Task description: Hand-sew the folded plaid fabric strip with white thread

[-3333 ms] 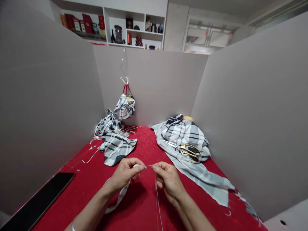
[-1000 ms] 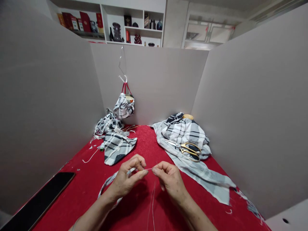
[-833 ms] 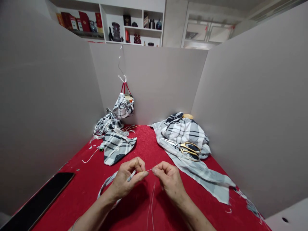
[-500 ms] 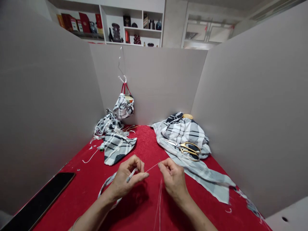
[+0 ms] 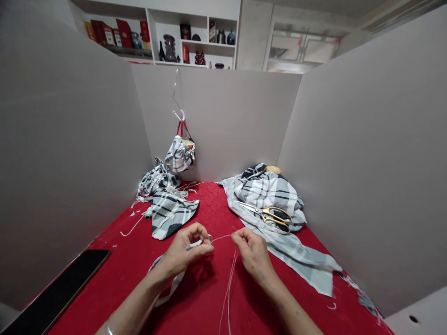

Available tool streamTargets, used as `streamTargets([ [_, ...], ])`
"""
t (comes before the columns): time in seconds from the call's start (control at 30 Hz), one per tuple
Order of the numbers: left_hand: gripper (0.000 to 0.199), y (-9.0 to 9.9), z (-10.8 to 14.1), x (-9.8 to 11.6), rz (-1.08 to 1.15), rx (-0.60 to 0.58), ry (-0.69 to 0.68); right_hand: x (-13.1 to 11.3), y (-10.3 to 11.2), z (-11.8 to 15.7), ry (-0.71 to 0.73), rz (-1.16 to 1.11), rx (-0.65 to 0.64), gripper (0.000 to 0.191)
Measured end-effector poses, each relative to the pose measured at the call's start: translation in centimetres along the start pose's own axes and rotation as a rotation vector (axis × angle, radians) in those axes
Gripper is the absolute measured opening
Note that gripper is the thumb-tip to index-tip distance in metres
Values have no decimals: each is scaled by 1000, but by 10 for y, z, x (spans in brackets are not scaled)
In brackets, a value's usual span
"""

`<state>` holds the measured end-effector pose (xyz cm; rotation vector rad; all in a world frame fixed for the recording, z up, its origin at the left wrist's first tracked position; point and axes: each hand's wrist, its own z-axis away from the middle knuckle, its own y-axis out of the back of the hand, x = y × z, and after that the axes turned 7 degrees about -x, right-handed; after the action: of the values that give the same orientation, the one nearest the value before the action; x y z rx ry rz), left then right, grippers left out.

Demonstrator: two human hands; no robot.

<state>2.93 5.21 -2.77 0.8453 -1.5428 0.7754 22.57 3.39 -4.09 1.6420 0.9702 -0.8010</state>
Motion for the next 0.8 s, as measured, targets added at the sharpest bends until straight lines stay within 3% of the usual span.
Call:
streamTargets([
  [0.13, 49, 4, -3, -6, 140, -31, 157, 20, 17, -19, -42, 58, -2, 26],
  [0.3, 32, 2, -4, -10, 198, -3, 74, 14, 18, -15, -45, 99, 42, 20],
  [0.43, 22, -2, -2, -9, 100, 25, 34, -15, -2, 8, -21, -132, -98, 24],
  [0.53, 19, -4, 1, -9, 1, 22, -25, -33, -14, 19, -51, -217, -190, 39],
  [0.6, 18, -5, 2, -8, -70, 7, -56, -39, -18, 20, -64, -224, -181, 42],
  [0.8, 10, -7, 3, -6, -385, -25, -137, -35, -25, 16, -8, -205, -166, 27],
])
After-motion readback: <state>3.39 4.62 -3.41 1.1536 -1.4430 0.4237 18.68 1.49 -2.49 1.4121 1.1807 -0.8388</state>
